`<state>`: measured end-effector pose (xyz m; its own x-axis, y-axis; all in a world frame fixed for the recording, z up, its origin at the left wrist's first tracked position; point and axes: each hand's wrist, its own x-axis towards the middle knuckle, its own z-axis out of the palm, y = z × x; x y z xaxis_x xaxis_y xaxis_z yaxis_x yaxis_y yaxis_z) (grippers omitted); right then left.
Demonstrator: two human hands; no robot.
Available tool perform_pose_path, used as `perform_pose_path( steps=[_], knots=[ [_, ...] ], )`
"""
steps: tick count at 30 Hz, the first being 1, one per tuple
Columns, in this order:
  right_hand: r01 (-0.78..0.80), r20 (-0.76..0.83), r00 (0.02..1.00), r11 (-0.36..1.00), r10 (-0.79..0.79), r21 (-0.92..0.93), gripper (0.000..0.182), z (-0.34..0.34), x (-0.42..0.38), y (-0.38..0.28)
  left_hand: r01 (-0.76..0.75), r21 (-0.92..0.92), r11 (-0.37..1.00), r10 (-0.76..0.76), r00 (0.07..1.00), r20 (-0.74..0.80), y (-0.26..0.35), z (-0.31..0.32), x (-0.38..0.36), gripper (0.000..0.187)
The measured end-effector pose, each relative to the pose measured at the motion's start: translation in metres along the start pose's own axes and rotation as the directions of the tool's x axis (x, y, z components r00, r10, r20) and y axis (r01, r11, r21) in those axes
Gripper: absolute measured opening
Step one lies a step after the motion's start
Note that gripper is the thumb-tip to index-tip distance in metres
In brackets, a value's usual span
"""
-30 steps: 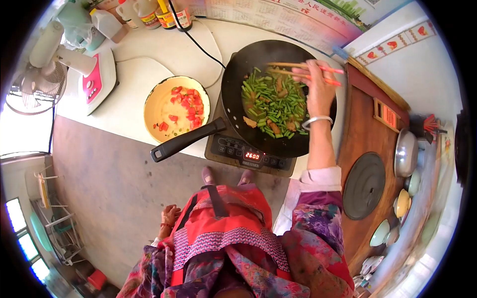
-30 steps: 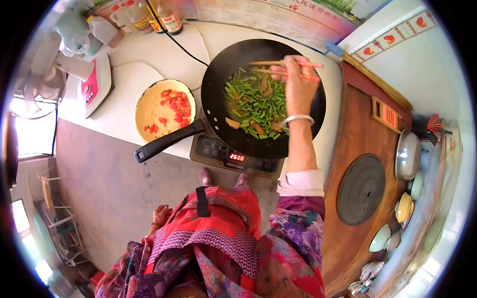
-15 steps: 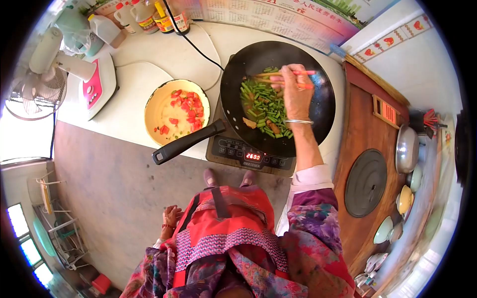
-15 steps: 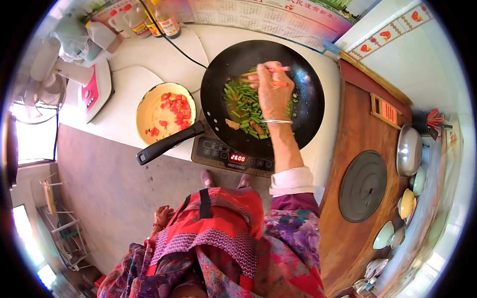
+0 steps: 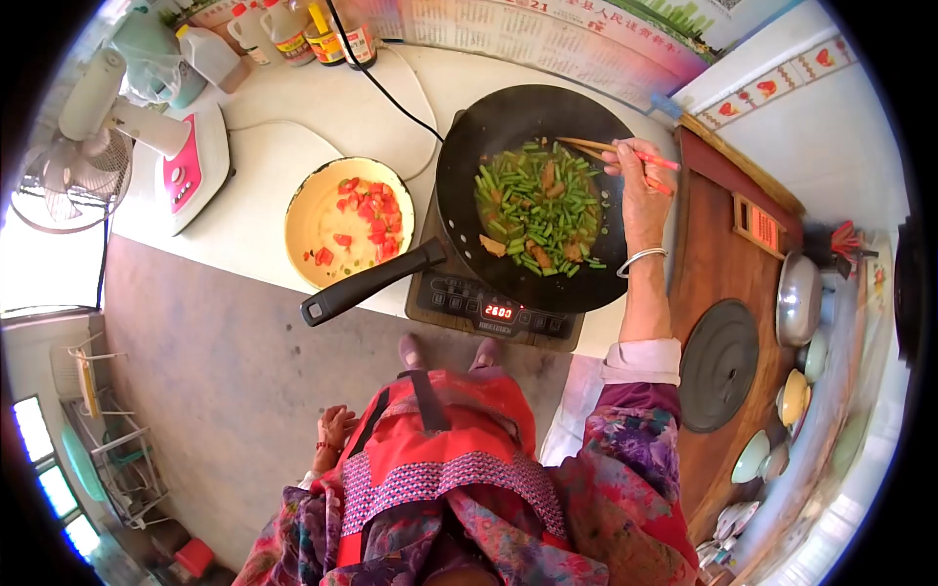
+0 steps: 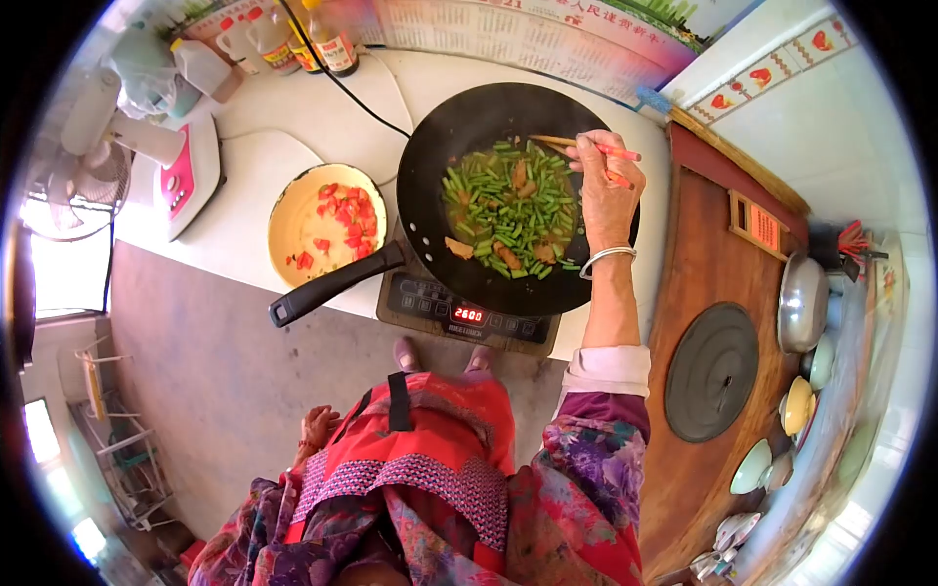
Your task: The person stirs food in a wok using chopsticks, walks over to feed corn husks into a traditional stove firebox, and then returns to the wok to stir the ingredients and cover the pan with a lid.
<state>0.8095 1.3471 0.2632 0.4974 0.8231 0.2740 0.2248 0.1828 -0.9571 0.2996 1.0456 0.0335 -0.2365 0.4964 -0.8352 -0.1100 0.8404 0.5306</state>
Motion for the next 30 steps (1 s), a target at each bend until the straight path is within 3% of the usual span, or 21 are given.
perform_pose_path(
  steps=[2,5,8,10,12,14,16,18,20,22,28,30],
  knots=[
    [0.034,0.050,0.998,0.994,-0.029,-0.104,0.013,-0.005,-0.007,0.013,-0.008,0.012,1.000,0.008,1.000,0.007,0.000,0.000,0.002,0.034],
    [-0.071,0.039,0.997,0.997,0.072,-0.032,0.012,-0.014,-0.017,-0.001,0.017,-0.003,1.000,-0.017,1.000,0.016,0.000,-0.002,0.003,0.034],
    [-0.020,-0.104,0.995,0.995,0.009,-0.102,0.012,-0.029,-0.021,-0.004,-0.009,-0.016,1.000,0.009,1.000,0.020,0.001,-0.001,0.005,0.034],
    [-0.058,-0.020,0.998,0.990,0.056,-0.130,0.012,-0.029,-0.034,0.007,0.004,0.025,1.000,-0.005,0.999,0.046,0.006,0.000,0.007,0.034],
    [-0.051,0.017,0.998,0.993,0.053,-0.106,0.013,-0.031,-0.039,0.009,-0.014,0.024,1.000,0.012,0.999,0.047,0.009,0.003,0.008,0.034],
    [-0.097,-0.052,0.994,0.994,0.095,-0.041,0.014,-0.040,-0.039,-0.009,-0.018,0.034,0.999,0.017,0.999,0.050,0.012,0.001,0.008,0.034],
    [-0.117,-0.072,0.991,0.987,0.109,-0.110,0.014,-0.056,-0.049,-0.034,-0.017,0.075,0.997,0.013,0.998,0.057,0.012,-0.001,0.008,0.043],
    [-0.256,-0.113,0.965,0.933,0.235,-0.253,0.014,-0.069,-0.060,-0.048,-0.016,0.074,0.997,0.012,0.998,0.058,0.009,-0.003,0.010,0.043],
    [-0.317,-0.123,0.947,0.922,0.296,-0.222,0.014,-0.067,-0.071,-0.038,-0.053,0.111,0.992,0.043,0.995,0.093,0.002,-0.008,0.015,0.042],
    [-0.275,-0.148,0.952,0.961,0.269,-0.022,0.014,-0.051,-0.077,-0.021,-0.052,0.138,0.989,0.038,0.994,0.106,0.003,-0.009,0.019,0.041],
    [-0.235,-0.043,0.972,0.966,0.232,-0.105,0.009,-0.039,-0.082,-0.066,-0.040,0.066,0.997,0.035,0.997,0.075,0.015,-0.005,0.019,0.035],
    [-0.238,0.168,0.960,0.969,0.225,0.067,0.008,-0.022,-0.090,-0.073,-0.050,0.078,0.996,0.043,0.995,0.086,0.008,-0.008,0.029,0.035]
  ],
)
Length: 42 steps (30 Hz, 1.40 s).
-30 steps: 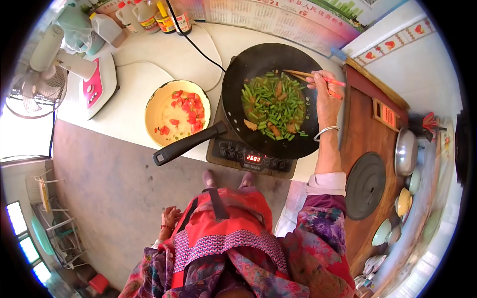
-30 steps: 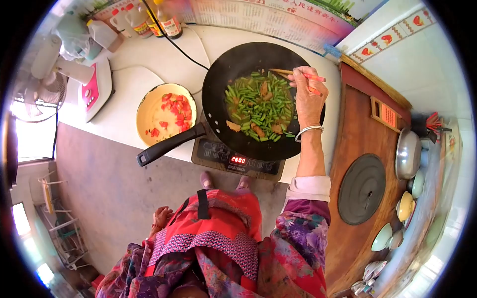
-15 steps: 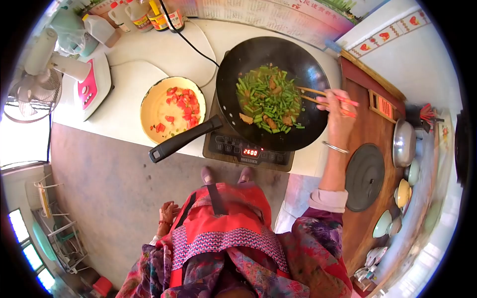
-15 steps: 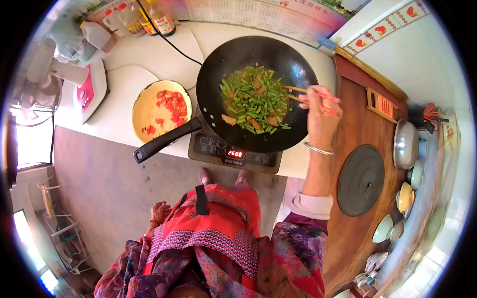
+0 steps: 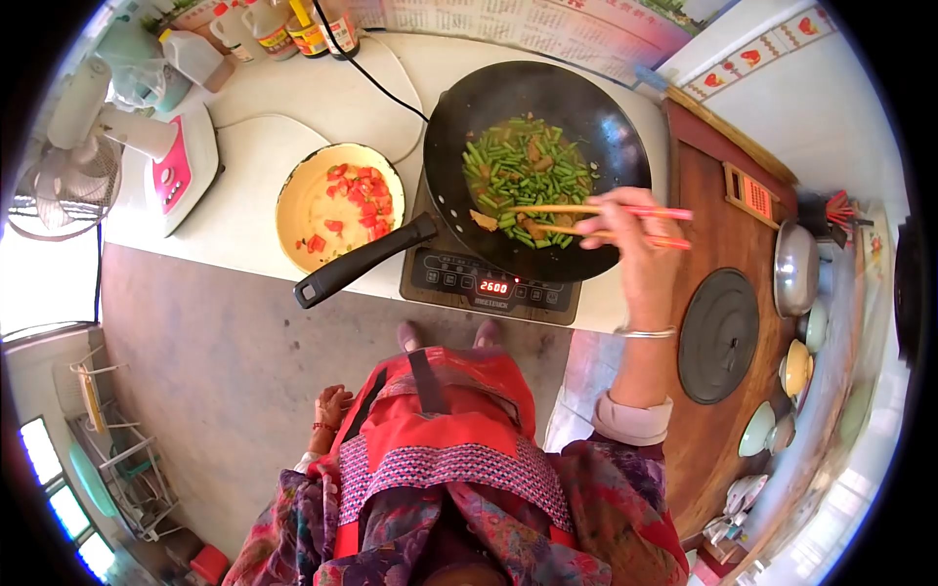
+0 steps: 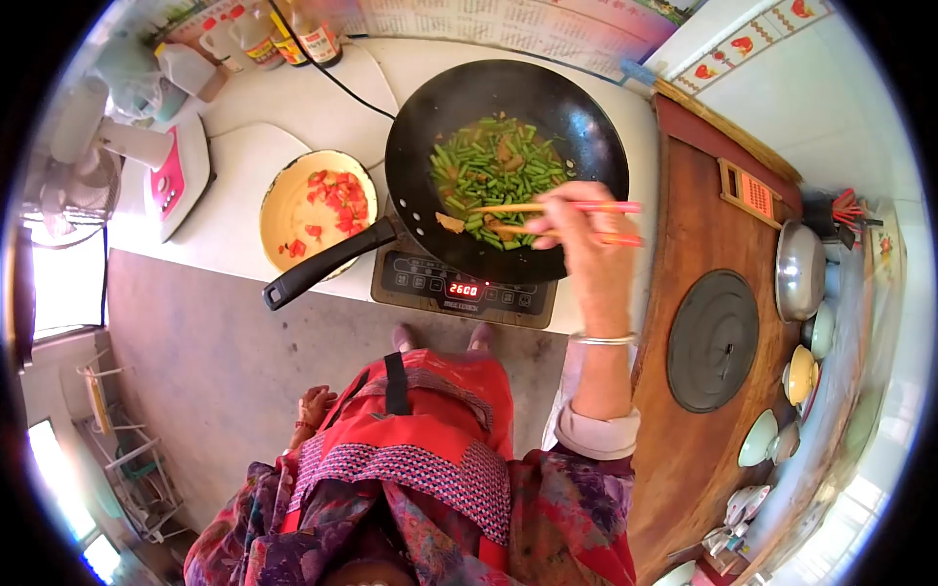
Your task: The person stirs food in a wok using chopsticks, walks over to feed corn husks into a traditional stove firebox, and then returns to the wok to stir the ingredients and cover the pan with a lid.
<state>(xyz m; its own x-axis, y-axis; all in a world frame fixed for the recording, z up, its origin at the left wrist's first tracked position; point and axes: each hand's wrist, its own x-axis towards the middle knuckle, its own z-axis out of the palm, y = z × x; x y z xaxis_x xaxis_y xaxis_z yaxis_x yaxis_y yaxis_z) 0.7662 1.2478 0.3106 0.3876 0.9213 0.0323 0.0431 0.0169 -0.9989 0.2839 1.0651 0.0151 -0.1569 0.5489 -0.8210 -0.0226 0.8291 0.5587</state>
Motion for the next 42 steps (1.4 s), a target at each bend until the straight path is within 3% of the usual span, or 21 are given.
perform_pose_path(
  steps=[2,6,12,14,20,22,23,26,30,33,36,40,42],
  knots=[
    [-0.061,0.100,0.994,0.995,0.053,0.077,0.009,0.022,0.000,0.019,-0.025,0.047,0.999,0.023,0.999,0.029,-0.008,-0.005,0.006,0.034],
    [-0.040,0.036,0.998,0.997,0.043,-0.072,0.013,0.020,0.023,0.047,-0.014,0.021,1.000,0.014,1.000,-0.014,0.002,-0.003,-0.004,0.033],
    [-0.013,0.077,0.997,0.990,0.024,-0.143,0.013,0.000,0.009,0.003,0.005,0.018,1.000,-0.004,0.999,-0.050,-0.005,-0.011,-0.006,0.033],
    [-0.077,0.151,0.982,0.965,0.117,-0.251,0.013,-0.003,0.005,0.014,0.003,0.006,1.000,-0.003,1.000,-0.022,-0.006,-0.015,-0.009,0.034],
    [0.031,0.106,0.994,0.979,-0.009,-0.202,0.016,-0.007,0.018,0.018,0.039,-0.121,0.992,-0.046,0.997,-0.054,0.002,-0.009,-0.007,0.036],
    [-0.010,0.181,0.980,0.926,0.084,-0.377,0.016,-0.018,0.013,0.002,0.038,-0.115,0.993,-0.043,0.998,-0.047,0.004,-0.007,-0.011,0.036],
    [-0.059,0.171,0.978,0.944,0.120,-0.325,0.015,-0.018,0.010,0.004,0.031,-0.109,0.994,-0.035,0.999,-0.041,0.006,-0.006,-0.012,0.036],
    [-0.025,0.131,0.988,0.922,0.081,-0.387,0.014,-0.015,0.019,0.015,0.040,-0.043,0.998,-0.041,0.999,-0.031,0.004,-0.003,-0.013,0.036],
    [-0.023,0.098,0.994,0.949,0.056,-0.313,0.012,-0.027,0.019,0.000,0.030,-0.026,0.999,-0.031,0.999,-0.014,-0.002,-0.006,-0.008,0.035],
    [-0.031,0.123,0.989,0.919,0.086,-0.392,0.013,-0.037,0.017,0.003,0.037,-0.033,0.999,-0.038,0.998,-0.050,-0.003,-0.002,-0.011,0.035],
    [-0.011,0.113,0.992,0.925,0.058,-0.381,0.013,-0.032,0.021,0.016,0.000,0.045,0.999,-0.001,1.000,0.031,-0.009,-0.005,-0.005,0.034],
    [0.006,0.013,1.000,0.938,-0.001,-0.348,0.014,-0.046,0.015,-0.001,0.019,-0.015,1.000,-0.020,0.998,-0.060,0.000,0.005,-0.017,0.034],
    [-0.115,-0.125,0.989,0.918,0.072,-0.380,0.012,-0.059,0.012,-0.008,0.020,-0.035,0.999,-0.022,0.996,-0.081,-0.006,0.004,-0.014,0.034]
  ],
)
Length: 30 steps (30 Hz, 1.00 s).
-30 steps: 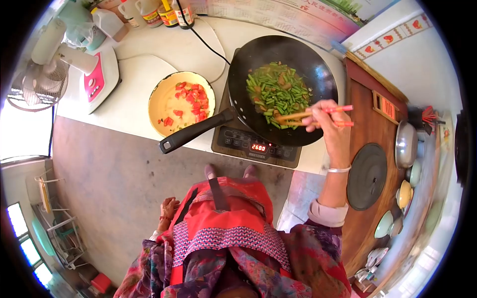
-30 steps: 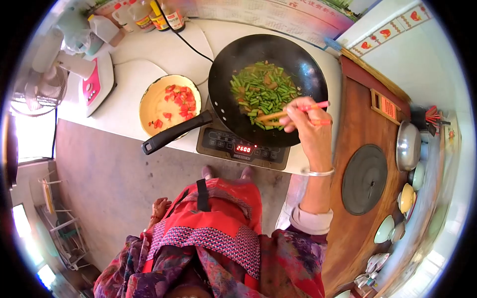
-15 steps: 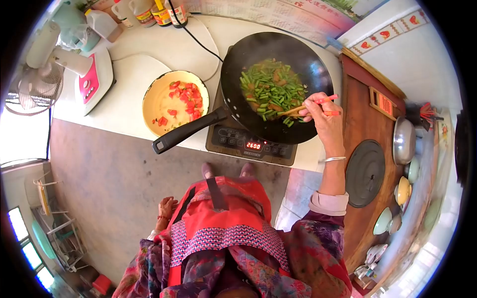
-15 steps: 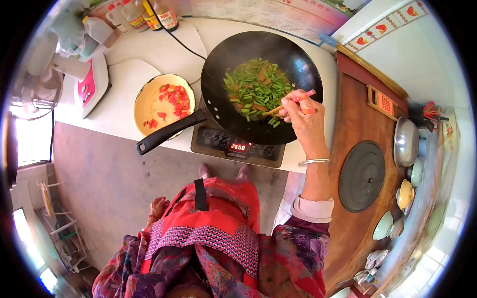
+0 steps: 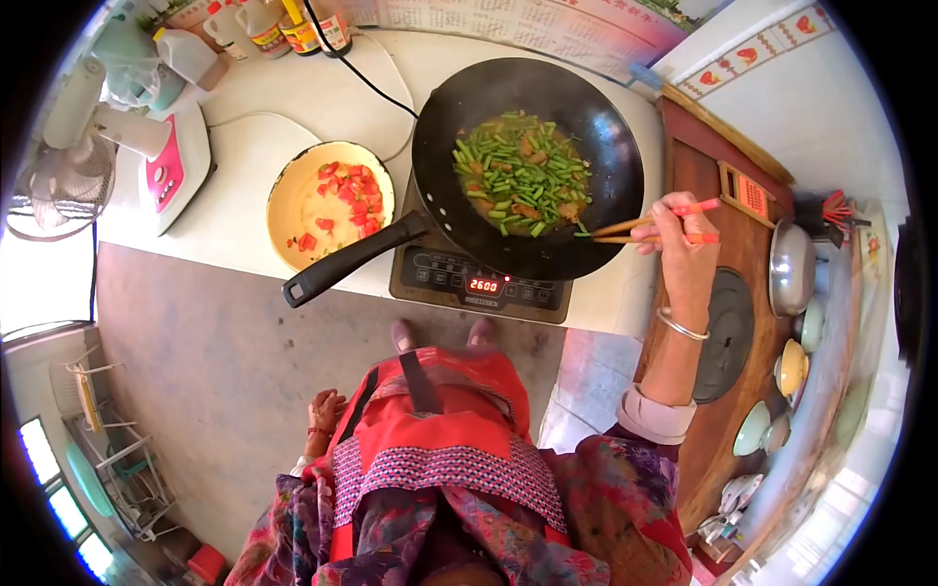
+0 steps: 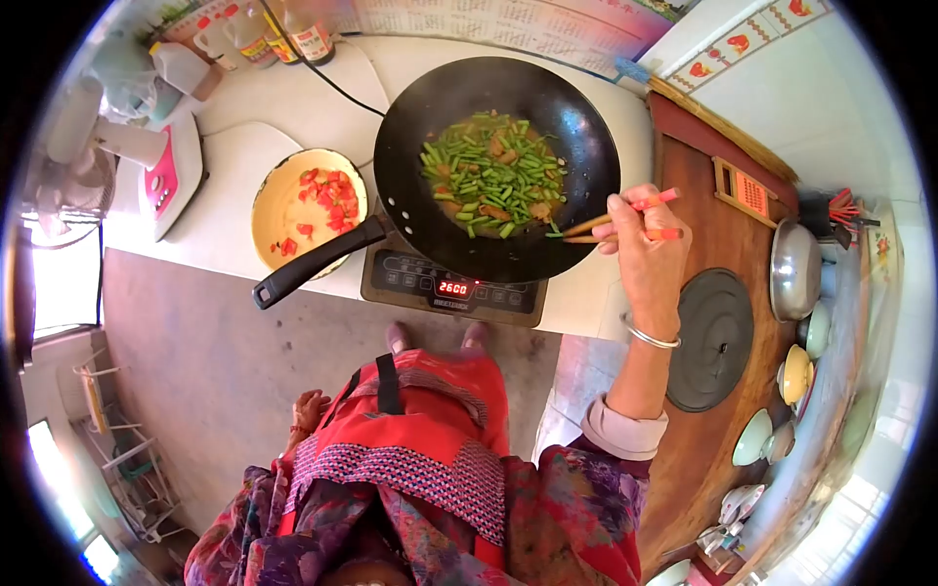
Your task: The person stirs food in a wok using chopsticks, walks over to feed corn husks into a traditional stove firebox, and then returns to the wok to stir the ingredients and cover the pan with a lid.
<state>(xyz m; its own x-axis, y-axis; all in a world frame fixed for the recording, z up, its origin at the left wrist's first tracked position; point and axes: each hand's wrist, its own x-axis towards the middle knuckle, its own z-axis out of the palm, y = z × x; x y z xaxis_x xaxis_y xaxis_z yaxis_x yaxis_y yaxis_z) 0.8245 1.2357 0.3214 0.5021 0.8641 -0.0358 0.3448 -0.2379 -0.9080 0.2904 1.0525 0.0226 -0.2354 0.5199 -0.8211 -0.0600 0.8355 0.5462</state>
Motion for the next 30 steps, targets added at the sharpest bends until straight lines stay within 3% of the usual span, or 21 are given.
perform_pose_path(
  steps=[2,5,8,9,12,16,20,21,24,30],
  knots=[
    [-0.011,-0.011,1.000,1.000,0.011,0.029,0.012,0.010,0.002,0.013,-0.044,0.029,0.999,0.041,0.995,0.089,-0.015,-0.008,0.013,0.034],
    [0.099,-0.083,0.993,0.980,-0.086,0.171,0.012,0.042,0.012,0.030,-0.029,0.100,0.995,0.018,0.994,0.109,-0.003,-0.003,0.008,0.034],
    [0.108,-0.139,0.987,0.974,-0.081,0.200,0.012,0.035,0.012,0.017,-0.004,-0.049,0.999,0.005,0.999,0.031,0.010,0.006,-0.005,0.034],
    [0.118,-0.135,0.987,0.972,-0.092,0.204,0.012,0.030,0.012,0.013,-0.004,-0.003,1.000,0.004,0.999,0.040,0.016,0.008,-0.012,0.039],
    [0.104,-0.127,0.990,0.926,-0.061,0.363,0.012,0.039,0.016,0.007,-0.003,0.058,0.998,-0.001,0.998,0.062,0.004,0.003,-0.006,0.041],
    [0.050,-0.133,0.991,0.860,0.021,0.507,0.012,0.063,0.034,0.052,-0.026,0.078,0.997,0.019,0.995,0.093,-0.003,0.001,-0.005,0.042],
    [0.093,-0.172,0.985,0.894,-0.018,0.439,0.013,0.043,0.035,0.034,0.015,-0.003,1.000,-0.015,1.000,0.017,0.001,0.005,-0.011,0.039],
    [0.095,-0.163,0.987,0.851,-0.011,0.516,0.013,0.038,0.038,0.033,0.026,-0.038,0.999,-0.026,1.000,-0.002,0.002,0.005,-0.013,0.036],
    [0.023,-0.097,0.995,0.827,0.038,0.562,0.012,0.051,0.037,0.033,-0.019,0.036,0.999,0.017,0.998,0.058,-0.009,-0.003,-0.005,0.034],
    [0.050,-0.140,0.990,0.867,0.023,0.496,0.013,0.060,0.044,0.034,0.003,-0.073,0.997,-0.001,1.000,0.026,-0.006,-0.003,-0.006,0.035]
  ],
)
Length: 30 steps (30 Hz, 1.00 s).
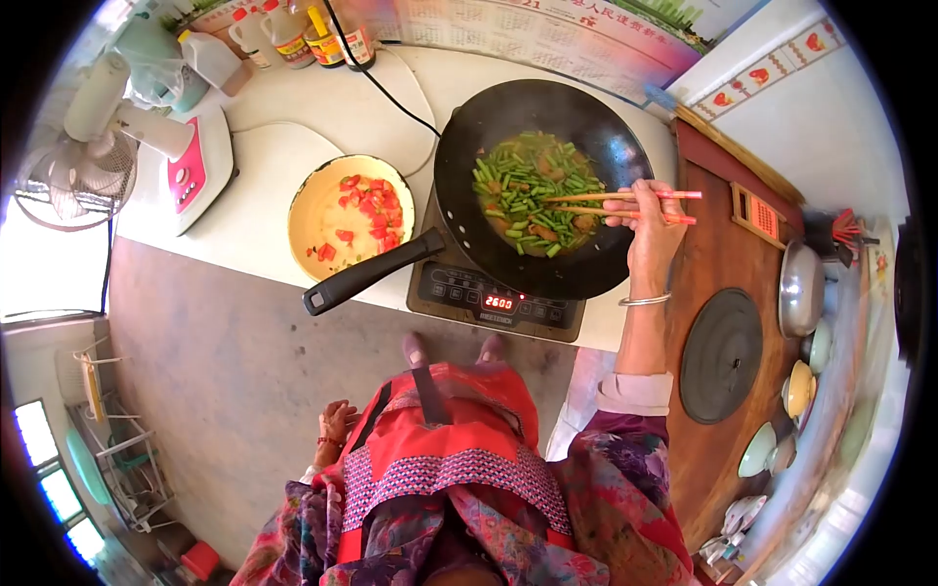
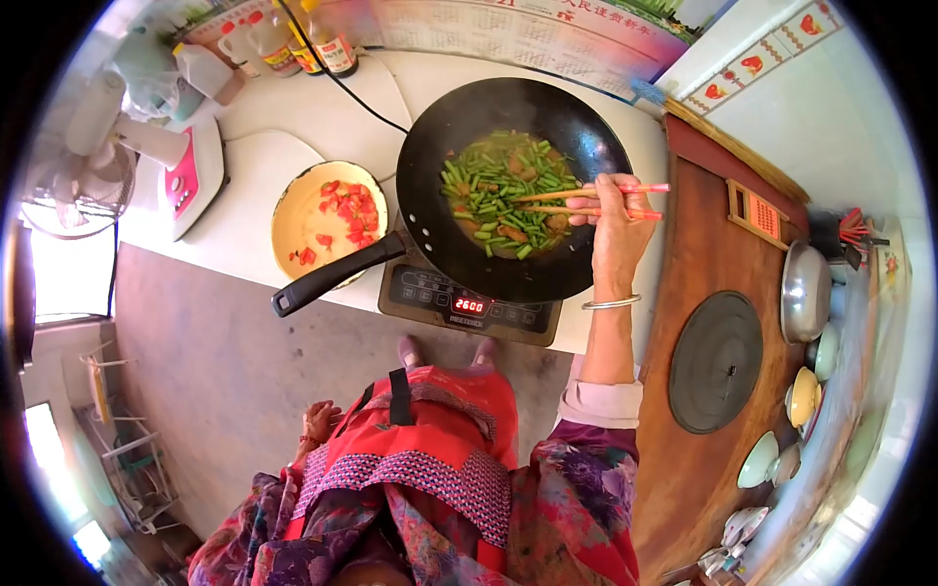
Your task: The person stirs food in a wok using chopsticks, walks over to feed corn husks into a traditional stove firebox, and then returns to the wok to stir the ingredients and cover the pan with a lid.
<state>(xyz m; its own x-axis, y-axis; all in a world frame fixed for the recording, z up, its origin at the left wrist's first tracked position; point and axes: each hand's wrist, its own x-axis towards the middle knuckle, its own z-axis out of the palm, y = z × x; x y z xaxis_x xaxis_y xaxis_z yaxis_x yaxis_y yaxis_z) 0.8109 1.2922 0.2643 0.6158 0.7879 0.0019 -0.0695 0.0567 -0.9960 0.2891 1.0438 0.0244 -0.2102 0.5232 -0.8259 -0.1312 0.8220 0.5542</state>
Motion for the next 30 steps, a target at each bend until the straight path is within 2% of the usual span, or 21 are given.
perform_pose_path(
  steps=[2,4,5,7,8,10,12,15,19,22,24,25,27,30],
  knots=[
    [0.036,0.014,0.999,0.997,-0.037,0.068,0.013,0.021,-0.008,-0.011,-0.002,-0.011,1.000,0.003,1.000,0.026,-0.002,0.000,0.003,0.035],
    [0.016,0.066,0.997,0.985,-0.028,0.172,0.013,0.048,-0.008,-0.003,-0.015,0.106,0.994,0.015,1.000,0.001,-0.006,-0.001,0.005,0.033],
    [0.004,0.097,0.995,0.982,-0.022,0.187,0.012,0.062,-0.008,0.006,-0.016,0.108,0.994,0.015,1.000,0.011,-0.004,-0.001,0.005,0.031],
    [-0.009,0.131,0.991,0.979,-0.018,0.205,0.012,0.072,-0.004,0.023,-0.005,0.054,0.999,0.005,1.000,-0.007,0.004,0.005,0.000,0.031],
    [0.024,0.080,0.996,0.982,-0.039,0.186,0.011,0.074,-0.001,0.031,0.014,0.002,1.000,-0.014,1.000,-0.025,0.007,0.006,-0.003,0.032],
    [0.057,0.029,0.998,0.986,-0.062,0.158,0.011,0.069,0.004,0.037,-0.006,-0.029,1.000,0.006,1.000,-0.027,0.004,0.006,-0.006,0.032],
    [0.039,0.073,0.996,0.997,-0.045,0.073,0.013,0.066,0.001,0.020,0.001,-0.004,1.000,-0.001,0.999,-0.042,-0.004,0.000,-0.003,0.032],
    [0.065,-0.015,0.998,0.979,-0.063,0.194,0.013,0.066,0.006,0.012,0.015,0.062,0.998,-0.013,1.000,-0.027,-0.013,-0.007,-0.002,0.032],
    [0.011,-0.012,1.000,0.988,-0.009,0.157,0.013,0.063,0.007,0.031,-0.029,0.090,0.995,0.029,1.000,0.002,-0.013,-0.010,0.000,0.031],
    [0.104,-0.019,0.995,0.975,-0.102,0.197,0.013,0.054,0.000,0.015,0.024,0.023,0.999,-0.023,0.999,-0.030,0.000,0.000,-0.002,0.033],
    [0.110,-0.089,0.992,0.975,-0.094,0.191,0.014,0.047,-0.002,0.007,0.015,-0.001,1.000,-0.015,1.000,-0.003,0.004,0.001,-0.010,0.035],
    [0.089,-0.064,0.995,0.986,-0.080,0.139,0.014,0.039,0.000,0.015,0.014,-0.014,1.000,-0.015,1.000,-0.026,0.005,0.000,-0.007,0.035],
    [0.066,-0.013,0.998,0.996,-0.065,0.066,0.014,0.033,-0.001,0.024,0.003,0.020,1.000,-0.003,1.000,0.021,-0.002,0.000,-0.002,0.037],
    [0.133,-0.071,0.989,0.985,-0.126,0.114,0.015,0.027,-0.005,0.005,-0.011,0.013,1.000,0.011,1.000,0.000,0.003,0.005,-0.005,0.037]
  ],
)
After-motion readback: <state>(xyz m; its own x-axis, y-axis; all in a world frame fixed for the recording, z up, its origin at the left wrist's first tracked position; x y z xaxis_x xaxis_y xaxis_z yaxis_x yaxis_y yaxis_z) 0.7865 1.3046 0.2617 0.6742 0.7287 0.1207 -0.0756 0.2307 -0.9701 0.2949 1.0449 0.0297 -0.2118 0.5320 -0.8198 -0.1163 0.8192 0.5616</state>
